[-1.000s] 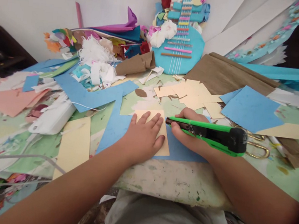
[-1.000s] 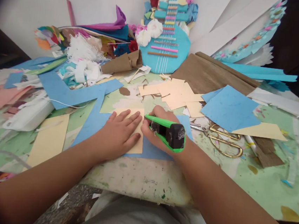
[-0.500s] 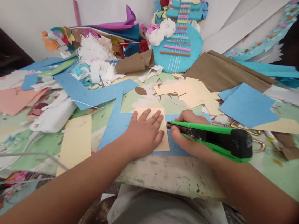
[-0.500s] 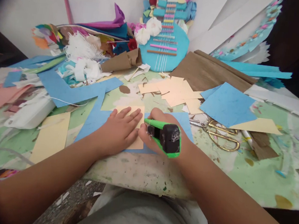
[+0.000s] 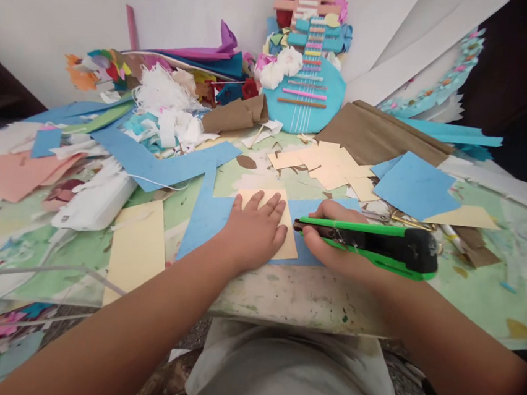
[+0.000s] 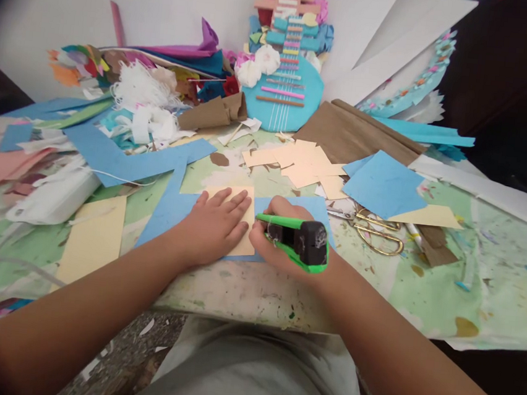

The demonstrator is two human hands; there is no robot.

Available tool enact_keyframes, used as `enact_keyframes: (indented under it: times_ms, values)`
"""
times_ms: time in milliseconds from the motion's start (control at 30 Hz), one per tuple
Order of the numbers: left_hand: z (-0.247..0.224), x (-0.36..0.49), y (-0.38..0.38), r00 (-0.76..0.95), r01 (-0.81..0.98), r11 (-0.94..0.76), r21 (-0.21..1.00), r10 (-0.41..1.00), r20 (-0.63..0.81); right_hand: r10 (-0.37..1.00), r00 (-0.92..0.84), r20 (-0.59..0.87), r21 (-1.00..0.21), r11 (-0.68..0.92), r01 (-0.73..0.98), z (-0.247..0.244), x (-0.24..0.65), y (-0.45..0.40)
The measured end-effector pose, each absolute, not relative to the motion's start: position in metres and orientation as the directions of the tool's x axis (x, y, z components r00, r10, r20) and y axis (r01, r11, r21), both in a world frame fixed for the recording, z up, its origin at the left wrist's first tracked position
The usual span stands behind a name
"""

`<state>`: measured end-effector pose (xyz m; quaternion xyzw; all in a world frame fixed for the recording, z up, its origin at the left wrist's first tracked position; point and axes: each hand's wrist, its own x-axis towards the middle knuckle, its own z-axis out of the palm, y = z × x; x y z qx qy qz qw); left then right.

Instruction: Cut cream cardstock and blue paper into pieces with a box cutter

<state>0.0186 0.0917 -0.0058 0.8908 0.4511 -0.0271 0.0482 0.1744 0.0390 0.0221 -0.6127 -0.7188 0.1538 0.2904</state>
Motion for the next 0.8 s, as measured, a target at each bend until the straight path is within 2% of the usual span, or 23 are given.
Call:
enact_keyframes:
  times_ms: [200, 333, 533, 700, 800]
  values:
    - [-0.007, 0.019, 0.092, 0.596, 0.803, -0.593, 0.064, 0.799, -0.075, 0.958, -0.059, 0.28, -0.567, 0.215, 0.795, 0.017, 0.171, 0.033]
    - [-0.006, 0.019, 0.092, 0.594, 0.804, -0.591, 0.064, 0.8, -0.084, 0.968, 0.017, 0.249, -0.588, 0.137, 0.797, 0.017, 0.168, 0.028]
    - [-0.005, 0.019, 0.091, 0.582, 0.813, -0.58, 0.05, 0.806, -0.109, 0.952, -0.017, 0.305, -0.5, 0.175, 0.848, 0.015, 0.167, 0.021]
    - [-0.005, 0.019, 0.092, 0.584, 0.811, -0.581, 0.061, 0.804, -0.111, 0.911, -0.056, 0.408, -0.427, 0.245, 0.87, 0.007, 0.167, 0.017]
    - [-0.005, 0.019, 0.092, 0.59, 0.807, -0.587, 0.062, 0.8, -0.108, 0.912, -0.084, 0.401, -0.418, 0.264, 0.869, 0.009, 0.166, 0.012]
